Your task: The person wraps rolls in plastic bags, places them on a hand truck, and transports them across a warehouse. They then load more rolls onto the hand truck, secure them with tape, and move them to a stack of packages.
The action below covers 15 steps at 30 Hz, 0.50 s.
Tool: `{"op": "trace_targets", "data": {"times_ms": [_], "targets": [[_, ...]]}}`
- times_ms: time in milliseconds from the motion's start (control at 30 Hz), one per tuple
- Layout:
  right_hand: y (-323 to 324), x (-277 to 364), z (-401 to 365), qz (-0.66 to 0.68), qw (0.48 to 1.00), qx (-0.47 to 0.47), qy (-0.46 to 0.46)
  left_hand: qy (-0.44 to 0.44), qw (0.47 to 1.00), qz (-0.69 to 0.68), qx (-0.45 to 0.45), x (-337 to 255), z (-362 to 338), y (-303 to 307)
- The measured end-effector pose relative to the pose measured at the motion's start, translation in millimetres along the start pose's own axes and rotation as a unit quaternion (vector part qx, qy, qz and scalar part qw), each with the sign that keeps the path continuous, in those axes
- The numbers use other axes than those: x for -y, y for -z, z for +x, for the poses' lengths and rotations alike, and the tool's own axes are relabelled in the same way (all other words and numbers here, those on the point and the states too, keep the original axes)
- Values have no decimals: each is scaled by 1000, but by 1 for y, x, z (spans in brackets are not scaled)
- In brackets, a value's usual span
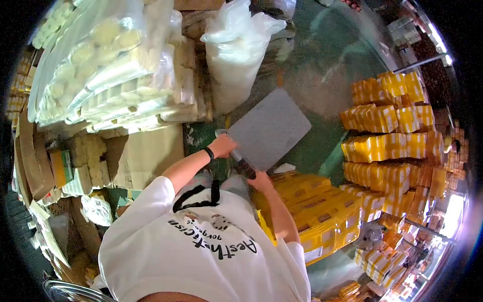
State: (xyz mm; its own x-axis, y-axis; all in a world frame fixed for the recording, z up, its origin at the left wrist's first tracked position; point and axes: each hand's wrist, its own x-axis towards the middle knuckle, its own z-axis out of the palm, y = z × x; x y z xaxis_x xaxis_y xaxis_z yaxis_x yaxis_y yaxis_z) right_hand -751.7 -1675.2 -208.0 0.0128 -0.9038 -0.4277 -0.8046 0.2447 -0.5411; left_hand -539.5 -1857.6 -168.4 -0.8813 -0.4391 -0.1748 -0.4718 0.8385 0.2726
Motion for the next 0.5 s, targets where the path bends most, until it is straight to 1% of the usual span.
{"op": "trace_targets", "data": {"times_ms": [33,100,133,200,267,300,367,400,433,500], "targets": [[5,20,-4,62,998,-14,14,2,1000,21,20,4,-5,10],[8,61,-1,66,998,23,-8,17,997,48,59,12,-27,33],[1,73,0,67,997,45,-17,0,999,7,42,26,-41,26],[-20,93,-3,76,996,49,-19,3,1000,13,0,35,-71,16],[-26,123,-5,84,996,41,-4,28,999,20,-25,43,-99,15],[-27,132,-2,70,996,56,4,41,998,23,-40,44,-109,15],[-41,127,-4,63,997,37,21,57,998,26,28,45,-118,14],[-37,133,-5,58,998,26,28,64,996,27,61,45,-121,17],[-30,137,-7,67,997,33,17,41,999,19,24,46,-123,20],[-4,147,-17,84,995,46,-8,40,999,17,-23,39,-114,31]]}}
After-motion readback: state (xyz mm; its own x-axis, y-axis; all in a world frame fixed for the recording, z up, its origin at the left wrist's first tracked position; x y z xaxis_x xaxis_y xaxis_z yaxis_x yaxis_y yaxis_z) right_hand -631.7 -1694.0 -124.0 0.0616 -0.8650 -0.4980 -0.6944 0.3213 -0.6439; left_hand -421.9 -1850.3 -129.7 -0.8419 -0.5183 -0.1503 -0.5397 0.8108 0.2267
